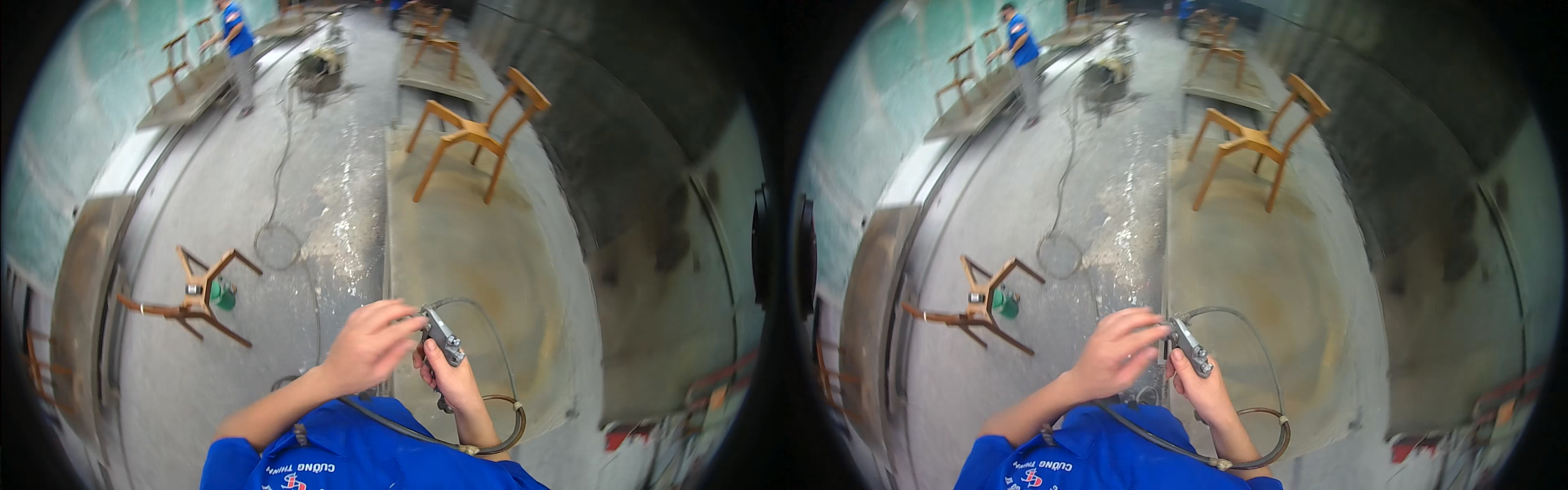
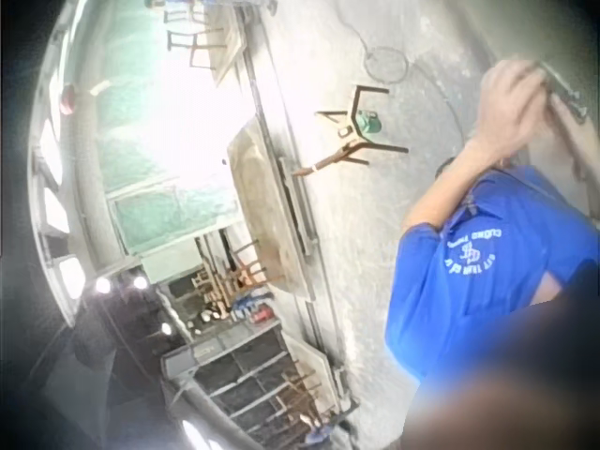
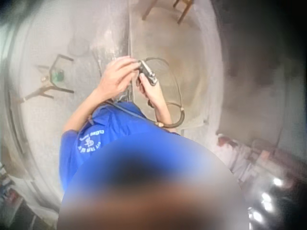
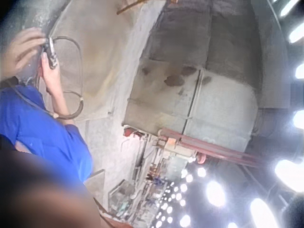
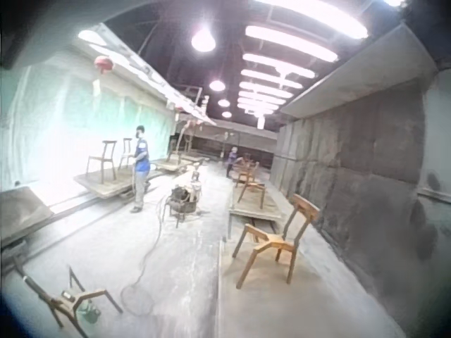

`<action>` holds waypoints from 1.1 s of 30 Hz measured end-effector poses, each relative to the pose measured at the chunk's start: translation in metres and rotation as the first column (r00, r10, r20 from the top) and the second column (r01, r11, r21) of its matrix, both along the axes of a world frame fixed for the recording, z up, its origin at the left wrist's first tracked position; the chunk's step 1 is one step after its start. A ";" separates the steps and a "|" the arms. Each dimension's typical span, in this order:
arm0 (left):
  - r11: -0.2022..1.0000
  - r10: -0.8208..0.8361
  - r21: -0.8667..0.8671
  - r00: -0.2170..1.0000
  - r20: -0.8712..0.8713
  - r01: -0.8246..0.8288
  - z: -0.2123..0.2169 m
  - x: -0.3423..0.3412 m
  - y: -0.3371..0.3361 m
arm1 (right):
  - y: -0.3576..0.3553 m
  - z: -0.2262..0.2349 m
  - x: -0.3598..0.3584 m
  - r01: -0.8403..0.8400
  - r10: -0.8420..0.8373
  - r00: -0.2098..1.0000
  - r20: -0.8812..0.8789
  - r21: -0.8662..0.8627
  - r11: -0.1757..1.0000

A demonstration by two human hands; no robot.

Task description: The person uses a spray gun to apply finish to wooden chair frames in a factory. They rotate each chair by hand to coat all sides, then move to the next chair and repeat the process.

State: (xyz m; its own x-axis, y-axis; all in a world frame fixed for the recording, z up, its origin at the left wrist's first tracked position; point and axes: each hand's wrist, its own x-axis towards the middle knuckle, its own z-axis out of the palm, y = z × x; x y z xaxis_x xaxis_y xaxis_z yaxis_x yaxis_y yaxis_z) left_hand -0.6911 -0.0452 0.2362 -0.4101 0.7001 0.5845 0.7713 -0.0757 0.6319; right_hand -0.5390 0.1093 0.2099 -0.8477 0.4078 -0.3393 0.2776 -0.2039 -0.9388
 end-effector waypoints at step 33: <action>0.957 -0.243 0.094 0.936 -0.255 0.274 -0.014 -0.547 0.210 | 0.134 -0.006 -0.563 0.259 -0.234 0.965 -0.118 0.306 0.916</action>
State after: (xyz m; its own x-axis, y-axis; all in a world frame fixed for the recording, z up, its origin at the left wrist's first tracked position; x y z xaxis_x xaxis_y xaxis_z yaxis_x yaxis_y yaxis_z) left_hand -1.2378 0.1644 0.2217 -0.0628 0.6774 0.7329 0.8408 -0.3597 0.4045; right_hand -1.1016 0.2428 0.2043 -0.7248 0.6822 -0.0962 0.1812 0.0540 -0.9820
